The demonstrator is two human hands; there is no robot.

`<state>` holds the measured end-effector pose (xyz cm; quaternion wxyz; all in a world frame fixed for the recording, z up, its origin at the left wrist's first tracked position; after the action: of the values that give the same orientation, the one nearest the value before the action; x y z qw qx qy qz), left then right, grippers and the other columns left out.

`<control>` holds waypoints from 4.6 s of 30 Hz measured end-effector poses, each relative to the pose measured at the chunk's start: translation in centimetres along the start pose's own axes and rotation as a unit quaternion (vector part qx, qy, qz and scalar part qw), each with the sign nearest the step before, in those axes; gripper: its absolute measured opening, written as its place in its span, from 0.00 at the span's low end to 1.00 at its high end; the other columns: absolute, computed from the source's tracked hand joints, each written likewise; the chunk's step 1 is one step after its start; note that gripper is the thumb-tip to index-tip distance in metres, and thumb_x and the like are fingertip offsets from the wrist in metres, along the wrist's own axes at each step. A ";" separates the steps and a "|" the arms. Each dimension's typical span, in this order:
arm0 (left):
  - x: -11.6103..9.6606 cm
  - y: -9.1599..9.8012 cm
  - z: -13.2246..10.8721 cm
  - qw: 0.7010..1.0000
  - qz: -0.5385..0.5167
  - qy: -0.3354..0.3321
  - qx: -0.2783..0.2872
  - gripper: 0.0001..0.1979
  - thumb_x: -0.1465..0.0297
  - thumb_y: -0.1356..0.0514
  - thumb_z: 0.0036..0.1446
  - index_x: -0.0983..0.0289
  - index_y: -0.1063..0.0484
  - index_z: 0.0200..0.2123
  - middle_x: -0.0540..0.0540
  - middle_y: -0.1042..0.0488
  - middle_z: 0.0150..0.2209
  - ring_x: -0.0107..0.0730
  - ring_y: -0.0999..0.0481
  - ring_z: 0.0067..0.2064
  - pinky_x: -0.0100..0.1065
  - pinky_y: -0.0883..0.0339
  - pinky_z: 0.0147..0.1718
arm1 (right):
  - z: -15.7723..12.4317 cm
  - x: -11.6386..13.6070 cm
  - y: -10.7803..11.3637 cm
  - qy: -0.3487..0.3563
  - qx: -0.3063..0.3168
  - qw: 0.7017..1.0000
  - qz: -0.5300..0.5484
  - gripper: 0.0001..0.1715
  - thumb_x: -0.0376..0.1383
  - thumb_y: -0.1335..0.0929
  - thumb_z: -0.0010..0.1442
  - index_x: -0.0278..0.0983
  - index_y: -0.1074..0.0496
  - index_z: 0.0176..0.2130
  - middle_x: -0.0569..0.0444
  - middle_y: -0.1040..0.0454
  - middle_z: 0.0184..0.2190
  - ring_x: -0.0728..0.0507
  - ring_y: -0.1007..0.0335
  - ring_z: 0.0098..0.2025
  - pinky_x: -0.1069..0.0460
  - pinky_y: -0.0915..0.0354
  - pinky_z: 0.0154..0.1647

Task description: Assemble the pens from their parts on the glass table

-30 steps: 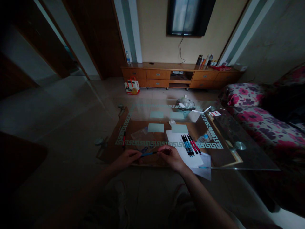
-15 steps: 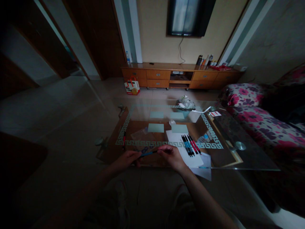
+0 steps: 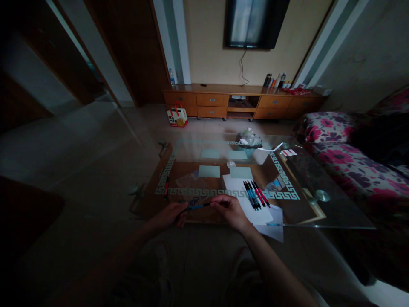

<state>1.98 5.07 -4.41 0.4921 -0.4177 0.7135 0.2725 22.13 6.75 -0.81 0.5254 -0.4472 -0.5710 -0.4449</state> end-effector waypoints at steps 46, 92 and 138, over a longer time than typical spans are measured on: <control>-2.4 -2.1 -1.6 0.989 0.087 -0.067 0.102 0.19 0.56 0.44 0.63 0.66 0.25 0.44 0.57 0.20 0.37 0.34 0.24 0.38 0.32 0.34 0.39 | -0.4 0.8 -0.4 -0.030 0.028 0.996 0.077 0.13 0.41 0.24 0.51 0.41 0.23 0.37 0.56 0.22 0.35 0.46 0.28 0.37 0.51 0.35 0.39; -2.5 -0.4 -1.1 0.995 0.069 -0.074 -0.001 0.15 0.61 0.35 0.55 0.66 0.27 0.42 0.58 0.22 0.41 0.38 0.22 0.42 0.37 0.30 0.42 | 0.0 3.7 8.4 0.081 -0.185 0.971 -0.125 0.15 0.45 0.27 0.53 0.39 0.25 0.37 0.50 0.23 0.34 0.44 0.30 0.31 0.49 0.36 0.33; -2.1 -0.2 -1.1 0.993 0.071 -0.092 0.005 0.14 0.62 0.37 0.57 0.65 0.27 0.43 0.58 0.21 0.42 0.39 0.22 0.45 0.36 0.31 0.43 | 1.1 -0.3 4.6 0.092 -0.049 0.896 -0.431 0.19 0.31 0.35 0.58 0.41 0.27 0.50 0.54 0.21 0.40 0.46 0.28 0.30 0.51 0.33 0.36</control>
<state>1.96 4.82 -2.02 0.5368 -0.3370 0.6945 0.3404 26.41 8.74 -0.96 0.3099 -0.1395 -0.6348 -0.6940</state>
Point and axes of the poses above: each hand's wrist, its own z-axis towards the middle knuckle, its own y-axis out of the back of the hand, x = y × z, the point moved 9 cm from there along z, towards the middle knuckle
